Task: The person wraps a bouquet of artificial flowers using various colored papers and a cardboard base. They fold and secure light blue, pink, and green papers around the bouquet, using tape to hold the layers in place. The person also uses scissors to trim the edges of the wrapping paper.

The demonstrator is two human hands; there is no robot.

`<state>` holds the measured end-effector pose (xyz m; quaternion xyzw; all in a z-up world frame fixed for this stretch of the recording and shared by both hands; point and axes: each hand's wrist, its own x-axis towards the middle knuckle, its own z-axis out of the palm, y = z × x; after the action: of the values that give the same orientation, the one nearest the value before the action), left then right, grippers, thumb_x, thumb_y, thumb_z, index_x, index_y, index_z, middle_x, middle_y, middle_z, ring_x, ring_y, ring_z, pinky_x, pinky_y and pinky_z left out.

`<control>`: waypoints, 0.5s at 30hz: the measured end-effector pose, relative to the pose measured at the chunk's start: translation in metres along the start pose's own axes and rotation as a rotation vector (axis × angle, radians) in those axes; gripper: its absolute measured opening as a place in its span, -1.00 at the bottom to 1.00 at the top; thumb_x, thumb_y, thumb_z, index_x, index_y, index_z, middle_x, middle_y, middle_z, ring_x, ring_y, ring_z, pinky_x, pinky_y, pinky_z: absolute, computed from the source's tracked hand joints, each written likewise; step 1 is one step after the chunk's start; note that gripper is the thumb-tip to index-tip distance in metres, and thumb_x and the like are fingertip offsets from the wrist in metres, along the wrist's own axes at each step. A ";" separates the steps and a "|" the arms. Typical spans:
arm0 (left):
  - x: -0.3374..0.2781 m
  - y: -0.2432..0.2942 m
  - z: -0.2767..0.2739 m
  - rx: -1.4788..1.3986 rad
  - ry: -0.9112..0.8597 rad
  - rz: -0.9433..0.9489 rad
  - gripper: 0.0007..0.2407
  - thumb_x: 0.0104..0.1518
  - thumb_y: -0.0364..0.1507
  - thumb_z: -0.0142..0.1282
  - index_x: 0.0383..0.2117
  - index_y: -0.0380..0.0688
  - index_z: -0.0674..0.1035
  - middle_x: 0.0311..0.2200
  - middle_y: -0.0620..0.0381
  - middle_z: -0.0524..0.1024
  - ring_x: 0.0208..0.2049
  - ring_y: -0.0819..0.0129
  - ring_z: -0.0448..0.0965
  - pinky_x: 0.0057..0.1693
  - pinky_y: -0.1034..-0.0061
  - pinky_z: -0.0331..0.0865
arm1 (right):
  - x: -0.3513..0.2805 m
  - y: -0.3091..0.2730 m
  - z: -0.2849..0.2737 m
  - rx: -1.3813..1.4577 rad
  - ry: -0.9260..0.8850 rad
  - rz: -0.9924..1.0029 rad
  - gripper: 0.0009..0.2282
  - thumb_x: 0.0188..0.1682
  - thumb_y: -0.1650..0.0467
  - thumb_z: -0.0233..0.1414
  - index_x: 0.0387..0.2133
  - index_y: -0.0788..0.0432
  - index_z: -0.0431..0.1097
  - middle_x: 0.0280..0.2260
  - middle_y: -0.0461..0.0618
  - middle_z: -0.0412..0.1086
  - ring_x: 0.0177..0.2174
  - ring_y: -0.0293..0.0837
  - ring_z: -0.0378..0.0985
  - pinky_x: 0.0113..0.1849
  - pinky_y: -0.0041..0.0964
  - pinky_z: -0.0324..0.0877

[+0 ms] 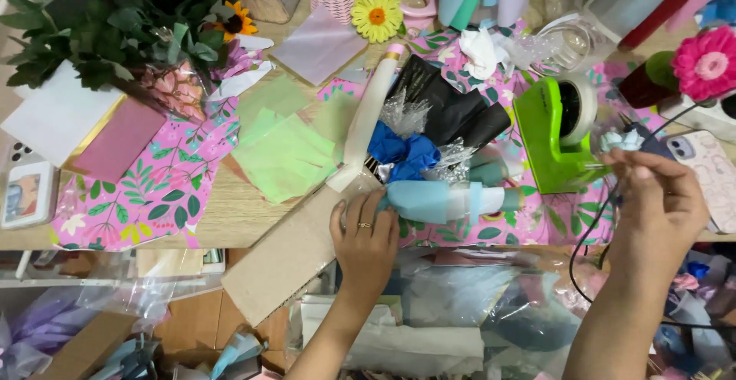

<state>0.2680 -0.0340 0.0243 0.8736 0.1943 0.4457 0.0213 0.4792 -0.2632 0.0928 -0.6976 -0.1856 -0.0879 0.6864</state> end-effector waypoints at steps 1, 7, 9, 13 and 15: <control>-0.001 0.000 0.002 -0.008 0.001 0.005 -0.85 0.22 -0.52 0.19 -0.48 -0.06 0.46 -0.08 0.11 0.61 -0.03 0.19 0.56 0.20 0.10 0.29 | 0.005 -0.002 0.000 -0.004 0.008 -0.003 -0.92 0.22 0.47 -0.06 -0.10 0.19 0.34 -0.09 0.12 0.48 -0.09 -0.11 0.63 0.21 -0.22 0.59; -0.004 0.001 0.002 0.014 -0.015 -0.008 -0.85 0.18 -0.50 0.24 -0.45 -0.04 0.47 -0.06 0.11 0.61 0.01 0.20 0.54 0.20 0.10 0.30 | 0.039 0.025 -0.004 -0.267 -0.152 0.021 -0.83 0.19 0.56 -0.02 0.02 0.25 0.32 -0.04 0.09 0.43 -0.01 -0.13 0.50 0.10 -0.31 0.42; -0.004 0.000 0.002 0.007 -0.015 -0.012 -0.88 0.20 -0.49 0.23 -0.43 -0.05 0.50 -0.05 0.10 0.61 0.02 0.18 0.55 0.20 0.08 0.30 | 0.050 0.033 0.003 -0.412 -0.178 0.160 -0.75 0.15 0.46 0.01 0.08 0.24 0.34 -0.22 0.01 0.45 -0.23 -0.19 0.50 -0.18 -0.30 0.40; -0.006 -0.001 0.004 -0.005 -0.008 -0.021 -0.88 0.19 -0.48 0.25 -0.43 -0.06 0.50 -0.06 0.10 0.61 0.02 0.17 0.56 0.20 0.06 0.30 | 0.058 0.034 0.009 -0.491 -0.225 0.204 -0.70 0.09 0.50 0.09 0.09 0.25 0.33 -0.28 0.03 0.50 -0.29 -0.17 0.56 -0.23 -0.26 0.45; -0.007 -0.001 0.003 -0.011 -0.013 -0.021 -0.89 0.18 -0.49 0.26 -0.40 -0.06 0.51 -0.05 0.08 0.61 0.02 0.16 0.54 0.20 0.04 0.31 | 0.059 0.033 0.010 -0.398 -0.181 0.251 -0.68 0.05 0.57 0.13 0.07 0.24 0.31 -0.33 -0.01 0.46 -0.32 -0.20 0.50 -0.24 -0.28 0.48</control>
<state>0.2670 -0.0354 0.0171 0.8742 0.2008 0.4410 0.0317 0.5441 -0.2446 0.0845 -0.8417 -0.1371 0.0259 0.5216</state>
